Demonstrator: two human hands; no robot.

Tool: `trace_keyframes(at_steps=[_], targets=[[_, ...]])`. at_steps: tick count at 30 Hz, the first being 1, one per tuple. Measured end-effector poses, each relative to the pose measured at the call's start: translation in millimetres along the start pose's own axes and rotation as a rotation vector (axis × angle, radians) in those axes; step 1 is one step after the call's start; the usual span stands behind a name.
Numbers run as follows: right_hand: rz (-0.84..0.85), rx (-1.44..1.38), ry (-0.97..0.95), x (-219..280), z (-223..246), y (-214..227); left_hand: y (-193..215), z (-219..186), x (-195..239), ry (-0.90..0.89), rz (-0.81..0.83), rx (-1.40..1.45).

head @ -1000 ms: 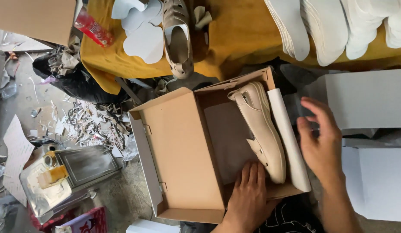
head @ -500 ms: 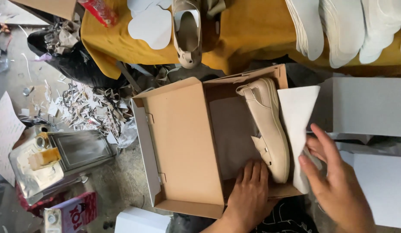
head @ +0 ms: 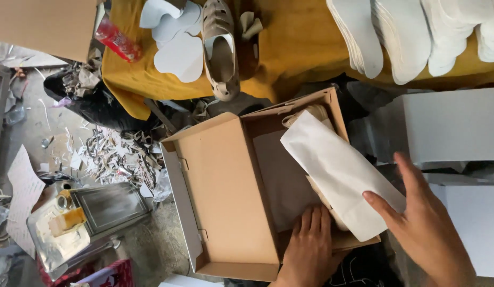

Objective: Inspecting shoes, wrapping them in protective paper, and placing them into cardboard boxes for shipment.

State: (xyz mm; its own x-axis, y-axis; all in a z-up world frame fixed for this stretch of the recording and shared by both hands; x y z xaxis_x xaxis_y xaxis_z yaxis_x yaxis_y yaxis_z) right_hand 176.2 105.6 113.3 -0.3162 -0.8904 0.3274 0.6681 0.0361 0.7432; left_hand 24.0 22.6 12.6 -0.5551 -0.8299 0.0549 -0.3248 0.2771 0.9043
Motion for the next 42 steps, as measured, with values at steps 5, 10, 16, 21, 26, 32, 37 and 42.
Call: trace_keyframes(at_steps=[5,10,16,21,26,32,37,42], targets=[[0.099,0.102,-0.273,5,-67,-9,-22,9,-2,0.11,0.198,0.199],[0.1,-0.064,0.347,32,17,-36,-21,5,0,0.024,0.157,0.065],[0.296,0.076,0.672,50,64,-93,-31,9,2,0.067,0.19,0.176],[0.661,0.047,0.567,49,44,-126,-43,6,15,0.102,0.134,0.136],[0.186,-0.117,0.699,28,62,-89,-56,-4,37,0.076,0.132,0.031],[0.033,0.171,0.94,35,62,-99,2,-14,57,-0.123,-0.132,-0.013],[-0.024,0.048,0.943,35,71,-86,73,-13,57,-0.252,-0.384,0.097],[0.019,-0.066,0.989,21,118,-59,138,-1,43,-0.265,-0.472,0.333]])
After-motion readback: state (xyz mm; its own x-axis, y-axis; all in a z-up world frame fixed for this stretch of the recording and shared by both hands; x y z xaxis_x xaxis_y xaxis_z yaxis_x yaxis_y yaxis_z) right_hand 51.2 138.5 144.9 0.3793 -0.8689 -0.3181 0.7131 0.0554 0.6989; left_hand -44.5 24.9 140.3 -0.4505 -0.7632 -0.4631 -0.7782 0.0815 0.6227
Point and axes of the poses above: each hand's wrist, its own x-axis away from the middle knuckle, its own y-axis out of the back of the hand, z = x × y, the point moved 8 cm from there along -x, towards the middle knuckle, and after that the axes turned 8 degrees about -y, right-handed, at the moved point
